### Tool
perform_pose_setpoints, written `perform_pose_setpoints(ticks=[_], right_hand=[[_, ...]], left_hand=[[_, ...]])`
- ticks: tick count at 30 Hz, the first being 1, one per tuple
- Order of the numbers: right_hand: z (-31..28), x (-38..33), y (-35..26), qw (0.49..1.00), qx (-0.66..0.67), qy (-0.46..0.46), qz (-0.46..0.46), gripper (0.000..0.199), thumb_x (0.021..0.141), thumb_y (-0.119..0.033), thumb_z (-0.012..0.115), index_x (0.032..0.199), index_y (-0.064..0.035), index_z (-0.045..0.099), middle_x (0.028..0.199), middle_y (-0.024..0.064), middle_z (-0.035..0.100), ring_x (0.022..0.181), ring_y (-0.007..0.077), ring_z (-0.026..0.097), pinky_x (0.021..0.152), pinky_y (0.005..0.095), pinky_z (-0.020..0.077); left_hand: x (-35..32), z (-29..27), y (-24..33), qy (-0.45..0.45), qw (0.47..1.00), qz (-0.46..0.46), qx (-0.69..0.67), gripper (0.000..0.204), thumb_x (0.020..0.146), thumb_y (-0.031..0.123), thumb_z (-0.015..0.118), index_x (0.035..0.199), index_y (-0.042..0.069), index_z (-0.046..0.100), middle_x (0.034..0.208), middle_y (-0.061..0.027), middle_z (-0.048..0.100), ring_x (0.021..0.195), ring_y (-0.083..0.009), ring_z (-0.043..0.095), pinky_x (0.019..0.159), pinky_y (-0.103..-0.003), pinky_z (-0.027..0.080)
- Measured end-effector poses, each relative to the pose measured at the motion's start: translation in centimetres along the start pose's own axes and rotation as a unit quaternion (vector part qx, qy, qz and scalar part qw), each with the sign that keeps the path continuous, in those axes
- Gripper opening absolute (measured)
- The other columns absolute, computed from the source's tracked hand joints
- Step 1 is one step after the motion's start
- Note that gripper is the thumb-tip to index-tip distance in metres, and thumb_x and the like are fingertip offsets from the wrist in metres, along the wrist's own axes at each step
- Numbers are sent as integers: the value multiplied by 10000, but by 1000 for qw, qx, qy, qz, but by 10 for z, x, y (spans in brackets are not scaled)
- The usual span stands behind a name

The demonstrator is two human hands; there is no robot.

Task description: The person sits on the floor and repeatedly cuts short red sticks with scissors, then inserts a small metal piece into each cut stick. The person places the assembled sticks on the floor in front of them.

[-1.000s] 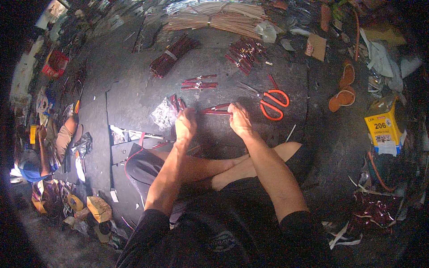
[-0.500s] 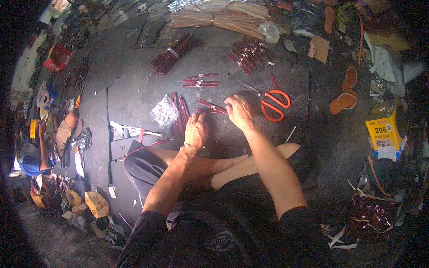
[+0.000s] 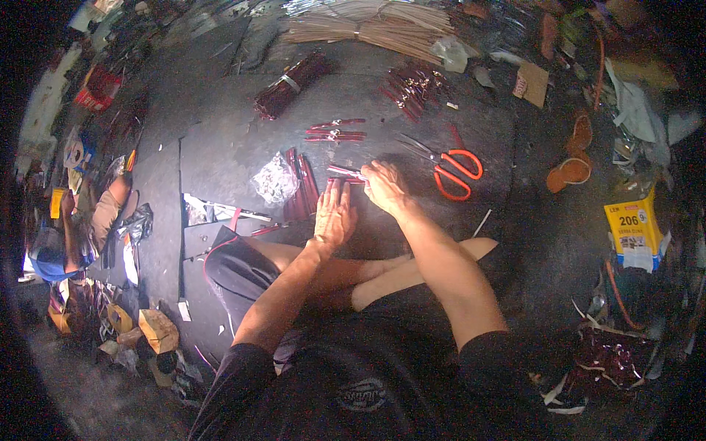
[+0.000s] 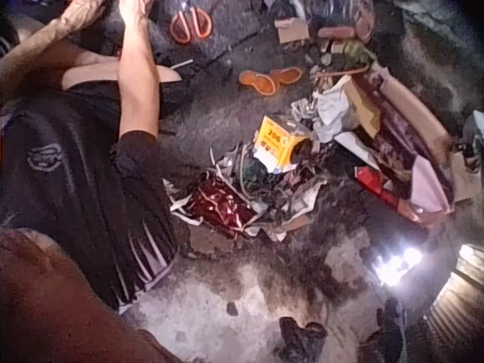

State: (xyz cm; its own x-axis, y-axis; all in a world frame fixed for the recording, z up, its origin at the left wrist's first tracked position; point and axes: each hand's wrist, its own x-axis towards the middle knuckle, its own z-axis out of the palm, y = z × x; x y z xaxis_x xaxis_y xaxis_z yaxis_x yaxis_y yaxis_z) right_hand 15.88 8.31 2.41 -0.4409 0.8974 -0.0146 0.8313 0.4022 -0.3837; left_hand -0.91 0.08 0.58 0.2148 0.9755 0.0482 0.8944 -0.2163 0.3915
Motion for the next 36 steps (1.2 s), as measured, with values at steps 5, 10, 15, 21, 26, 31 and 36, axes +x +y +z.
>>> perform_pose_setpoints(ticks=[5,10,15,21,26,31,36], right_hand=[[-4,4,8,999,-20,12,-41,289,793,-161,630,1062,-60,657,1198,241,616,1126,363,579,988,492,427],[-21,13,13,998,-4,-11,-63,238,776,-140,636,998,-67,683,1105,213,644,1070,347,595,923,461,448],[-17,11,23,993,-8,34,-111,197,770,-140,644,950,-69,684,964,148,633,954,322,606,850,437,453],[-18,7,15,995,-12,15,-97,228,801,-147,631,1008,-74,692,1027,146,637,971,315,601,884,440,440],[-17,6,14,996,-20,12,-91,234,801,-151,641,1014,-69,688,1050,155,636,997,314,595,893,440,437],[-16,5,18,997,20,11,-73,256,819,-172,647,1057,-85,682,1059,154,635,1037,332,589,922,460,440],[-75,22,61,995,84,42,36,217,848,-190,604,995,-60,697,1043,197,672,984,357,645,858,450,503]], left_hand=[[-1,5,-3,-16,1000,-8,-19,737,862,240,574,1469,-31,256,1504,-246,298,1415,-393,266,1156,-500,233],[-2,4,-4,-35,999,-12,0,737,868,240,569,1465,-49,248,1507,-244,288,1417,-394,260,1156,-494,233],[0,1,2,-31,999,-12,-7,746,858,227,576,1461,-61,245,1510,-253,272,1409,-401,270,1156,-486,233],[1,-2,2,-27,1000,-4,1,770,837,233,586,1455,-78,247,1516,-280,241,1417,-411,249,1157,-502,227],[0,-1,1,-16,1000,11,-2,794,820,235,589,1454,-87,237,1537,-279,192,1438,-406,205,1166,-510,201],[1,-2,0,-46,998,-6,-33,797,844,244,572,1474,-68,196,1561,-260,144,1450,-397,179,1177,-507,178],[1,-4,2,-77,997,-17,-21,825,863,265,574,1493,-56,148,1578,-237,111,1466,-387,132,1185,-500,161]])
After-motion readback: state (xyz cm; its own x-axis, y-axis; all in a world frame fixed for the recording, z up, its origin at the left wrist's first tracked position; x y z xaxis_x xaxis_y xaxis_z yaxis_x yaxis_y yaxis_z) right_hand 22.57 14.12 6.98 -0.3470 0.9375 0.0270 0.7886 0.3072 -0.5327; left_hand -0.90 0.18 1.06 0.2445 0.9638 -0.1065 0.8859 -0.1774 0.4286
